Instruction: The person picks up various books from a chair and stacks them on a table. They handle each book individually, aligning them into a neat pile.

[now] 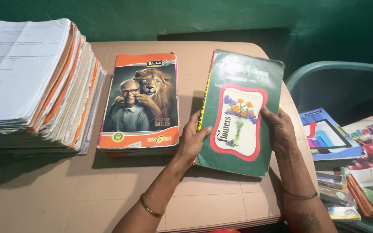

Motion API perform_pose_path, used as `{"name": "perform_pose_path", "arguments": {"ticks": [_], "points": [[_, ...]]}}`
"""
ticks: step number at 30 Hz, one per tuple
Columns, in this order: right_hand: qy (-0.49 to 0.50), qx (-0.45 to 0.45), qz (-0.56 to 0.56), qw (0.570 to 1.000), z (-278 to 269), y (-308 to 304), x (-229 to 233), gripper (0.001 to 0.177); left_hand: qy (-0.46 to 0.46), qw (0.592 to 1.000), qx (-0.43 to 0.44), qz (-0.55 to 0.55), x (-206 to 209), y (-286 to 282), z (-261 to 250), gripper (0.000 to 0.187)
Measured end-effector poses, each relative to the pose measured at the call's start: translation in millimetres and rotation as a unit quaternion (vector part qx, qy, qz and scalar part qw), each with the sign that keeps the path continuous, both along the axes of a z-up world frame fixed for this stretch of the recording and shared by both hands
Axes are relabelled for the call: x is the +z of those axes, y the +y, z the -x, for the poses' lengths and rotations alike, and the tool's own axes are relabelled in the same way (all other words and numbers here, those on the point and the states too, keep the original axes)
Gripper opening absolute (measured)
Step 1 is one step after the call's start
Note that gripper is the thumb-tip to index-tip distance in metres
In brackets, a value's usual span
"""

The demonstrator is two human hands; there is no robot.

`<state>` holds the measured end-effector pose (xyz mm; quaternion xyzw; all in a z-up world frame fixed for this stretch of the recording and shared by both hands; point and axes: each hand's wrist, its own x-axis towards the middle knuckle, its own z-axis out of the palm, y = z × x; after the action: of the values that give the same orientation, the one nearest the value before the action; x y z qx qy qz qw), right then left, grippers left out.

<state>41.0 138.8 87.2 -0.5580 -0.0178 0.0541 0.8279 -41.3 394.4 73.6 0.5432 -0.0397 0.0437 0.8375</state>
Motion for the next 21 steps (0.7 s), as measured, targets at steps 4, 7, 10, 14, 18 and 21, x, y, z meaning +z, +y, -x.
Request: {"name": "perform_pose_path", "arguments": {"ticks": [4,7,10,14,18,21], "points": [[0.053,-0.001,0.044,0.998,-7.5,-10.2,-5.7,0.038,0.088,0.995,-0.015,-0.054,-5.3,-1.0,0.4,0.063],[0.070,-0.001,0.046,0.996,-7.5,-14.0,-1.8,0.041,0.112,0.991,-0.012,-0.070,-11.6,-4.4,-0.6,0.065],[0.063,0.030,0.016,0.997,0.2,-11.3,13.4,0.044,0.121,0.990,-0.009,-0.071,-18.0,-6.3,-2.0,0.067],[0.070,0.026,0.071,0.995,15.4,-7.3,36.4,0.046,0.106,0.992,-0.012,-0.061,-27.8,-7.6,-5.9,0.060],[0.047,0.083,0.038,0.995,25.5,-7.0,42.8,0.048,0.101,0.994,-0.034,0.028,-27.6,-3.3,-7.4,0.053],[0.032,0.094,0.065,0.993,19.9,-9.0,35.1,0.045,0.116,0.992,-0.039,0.037,-23.9,-0.1,-6.8,0.048]]}}
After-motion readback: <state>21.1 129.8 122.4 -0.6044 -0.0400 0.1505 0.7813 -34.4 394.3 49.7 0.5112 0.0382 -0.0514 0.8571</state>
